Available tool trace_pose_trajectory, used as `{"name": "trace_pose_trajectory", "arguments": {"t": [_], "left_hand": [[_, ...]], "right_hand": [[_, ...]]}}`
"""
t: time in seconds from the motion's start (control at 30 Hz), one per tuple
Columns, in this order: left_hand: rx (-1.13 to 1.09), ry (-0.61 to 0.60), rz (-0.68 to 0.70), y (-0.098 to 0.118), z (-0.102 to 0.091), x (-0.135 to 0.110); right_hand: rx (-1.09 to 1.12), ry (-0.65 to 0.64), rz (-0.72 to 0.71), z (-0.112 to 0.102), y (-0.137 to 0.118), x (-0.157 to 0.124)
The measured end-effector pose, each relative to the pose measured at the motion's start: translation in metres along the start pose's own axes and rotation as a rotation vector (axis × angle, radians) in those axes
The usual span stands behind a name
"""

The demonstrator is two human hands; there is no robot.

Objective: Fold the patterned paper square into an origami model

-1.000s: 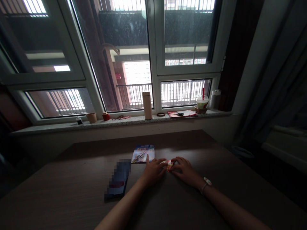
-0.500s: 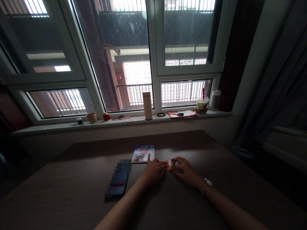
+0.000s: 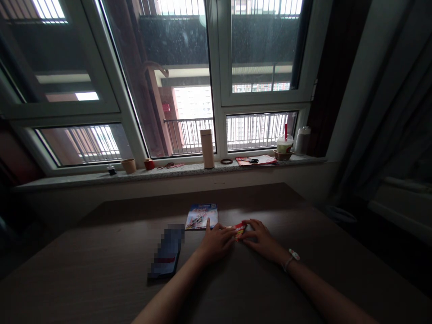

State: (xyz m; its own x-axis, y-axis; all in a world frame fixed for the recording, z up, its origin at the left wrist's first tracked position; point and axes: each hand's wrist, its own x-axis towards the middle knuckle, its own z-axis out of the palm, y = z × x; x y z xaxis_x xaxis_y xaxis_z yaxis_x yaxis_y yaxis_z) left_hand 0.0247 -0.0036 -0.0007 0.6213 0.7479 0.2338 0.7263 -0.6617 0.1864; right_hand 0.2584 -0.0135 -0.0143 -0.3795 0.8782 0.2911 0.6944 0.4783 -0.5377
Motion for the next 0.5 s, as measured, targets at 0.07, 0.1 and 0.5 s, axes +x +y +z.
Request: {"name": "trace_pose_trajectory", "arguments": {"t": [0.07, 0.1, 0.5], "left_hand": [[-0.014, -0.009, -0.007, 0.0001, -0.0011, 0.0002], [-0.023, -0.013, -0.008, 0.0003, -0.0018, 0.0002], [-0.043, -0.046, 0.001, 0.0010, -0.0066, 0.0005]], "right_hand": [[-0.001, -0.005, -0.001, -0.0006, 0.0004, 0.0001], [-0.003, -0.007, -0.003, -0.0010, 0.0004, 0.0001], [-0.113, 0.034, 0.112, -0.0062, -0.0084, 0.0006]]}}
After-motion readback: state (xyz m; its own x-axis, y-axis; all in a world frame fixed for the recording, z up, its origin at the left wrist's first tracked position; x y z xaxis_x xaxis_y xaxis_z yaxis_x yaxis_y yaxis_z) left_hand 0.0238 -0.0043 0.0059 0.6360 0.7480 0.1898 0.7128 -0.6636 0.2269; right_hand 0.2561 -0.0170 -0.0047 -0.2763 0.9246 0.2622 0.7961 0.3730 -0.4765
